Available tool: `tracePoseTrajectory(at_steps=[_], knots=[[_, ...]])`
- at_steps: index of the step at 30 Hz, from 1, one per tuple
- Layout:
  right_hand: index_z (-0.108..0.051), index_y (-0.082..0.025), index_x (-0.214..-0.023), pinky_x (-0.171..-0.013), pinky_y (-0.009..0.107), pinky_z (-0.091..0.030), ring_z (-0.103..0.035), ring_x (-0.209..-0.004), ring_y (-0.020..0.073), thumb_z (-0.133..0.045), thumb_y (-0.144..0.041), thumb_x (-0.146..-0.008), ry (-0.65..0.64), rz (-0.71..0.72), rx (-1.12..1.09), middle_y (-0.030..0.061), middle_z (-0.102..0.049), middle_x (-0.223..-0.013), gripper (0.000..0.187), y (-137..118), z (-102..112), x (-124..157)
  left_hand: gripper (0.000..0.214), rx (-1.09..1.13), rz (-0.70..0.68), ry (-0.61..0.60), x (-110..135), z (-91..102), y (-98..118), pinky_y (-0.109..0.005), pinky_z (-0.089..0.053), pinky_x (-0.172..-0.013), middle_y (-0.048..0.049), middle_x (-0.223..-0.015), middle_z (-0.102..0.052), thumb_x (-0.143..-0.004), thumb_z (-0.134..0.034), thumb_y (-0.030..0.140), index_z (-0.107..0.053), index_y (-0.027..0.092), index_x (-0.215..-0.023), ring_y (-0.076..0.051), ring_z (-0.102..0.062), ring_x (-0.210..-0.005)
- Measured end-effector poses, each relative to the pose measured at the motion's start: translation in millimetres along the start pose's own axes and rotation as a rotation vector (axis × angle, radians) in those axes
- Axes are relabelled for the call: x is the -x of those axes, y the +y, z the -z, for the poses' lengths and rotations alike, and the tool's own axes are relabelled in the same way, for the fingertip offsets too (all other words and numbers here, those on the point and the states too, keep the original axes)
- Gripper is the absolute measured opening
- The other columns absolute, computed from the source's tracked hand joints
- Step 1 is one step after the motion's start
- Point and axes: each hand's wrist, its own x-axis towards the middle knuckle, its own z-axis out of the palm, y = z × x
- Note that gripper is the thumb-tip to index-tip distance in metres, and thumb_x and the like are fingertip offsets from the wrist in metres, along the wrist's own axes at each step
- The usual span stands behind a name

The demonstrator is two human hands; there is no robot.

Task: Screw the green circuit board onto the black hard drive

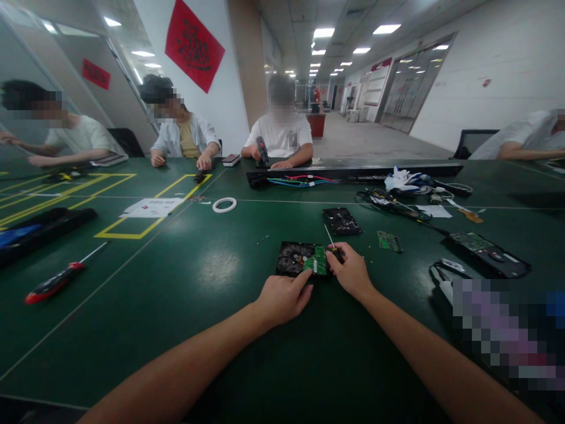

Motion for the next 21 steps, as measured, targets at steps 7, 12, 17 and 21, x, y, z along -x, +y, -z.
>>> tracePoseTrajectory(at_steps=[7, 12, 17, 21], knots=[[-0.067, -0.023, -0.111, -0.065, 0.034, -0.053, -0.067, -0.067, 0.0206, -0.058, -0.045, -0.095, -0.016, 0.016, 0.045, 0.0033, -0.07, -0.079, 0.029, 0, 2, -1, 0.039, 0.043, 0.502, 0.213, -9, 21.1, -77, -0.03, -0.052, -0.074, -0.0062, -0.094, -0.076, -0.102, -0.045, 0.04, -0.062, 0.022, -0.132, -0.019, -0.07, -0.079], [-0.067, -0.023, -0.111, -0.063, 0.034, -0.055, -0.068, -0.068, 0.0211, -0.058, -0.045, -0.095, -0.021, 0.007, 0.029, 0.0034, -0.07, -0.08, 0.029, 1, 2, -1, 0.03, 0.047, 0.633, 0.152, -9, 23.5, -136, -0.032, -0.052, -0.093, -0.0099, -0.115, -0.069, -0.096, -0.055, 0.034, -0.071, 0.019, -0.116, -0.021, -0.067, -0.101], [-0.068, -0.025, -0.114, -0.063, 0.034, -0.055, -0.069, -0.067, 0.0204, -0.057, -0.046, -0.096, -0.038, -0.007, 0.024, 0.0022, -0.071, -0.08, 0.03, 2, 1, -1, 0.025, 0.03, 0.59, 0.089, -16, 17.0, -142, -0.031, -0.05, -0.091, -0.0085, -0.11, -0.069, -0.097, -0.053, 0.032, -0.073, 0.02, -0.108, -0.021, -0.065, -0.1], [-0.068, -0.025, -0.117, -0.062, 0.033, -0.055, -0.069, -0.064, 0.0193, -0.057, -0.046, -0.096, -0.033, -0.028, 0.009, 0.0012, -0.071, -0.078, 0.032, 3, -1, -3, 0.025, -0.001, 0.655, 0.047, -28, 16.5, -141, -0.031, -0.05, -0.084, -0.0084, -0.108, -0.069, -0.097, -0.052, 0.035, -0.072, 0.02, -0.103, -0.022, -0.066, -0.099]])
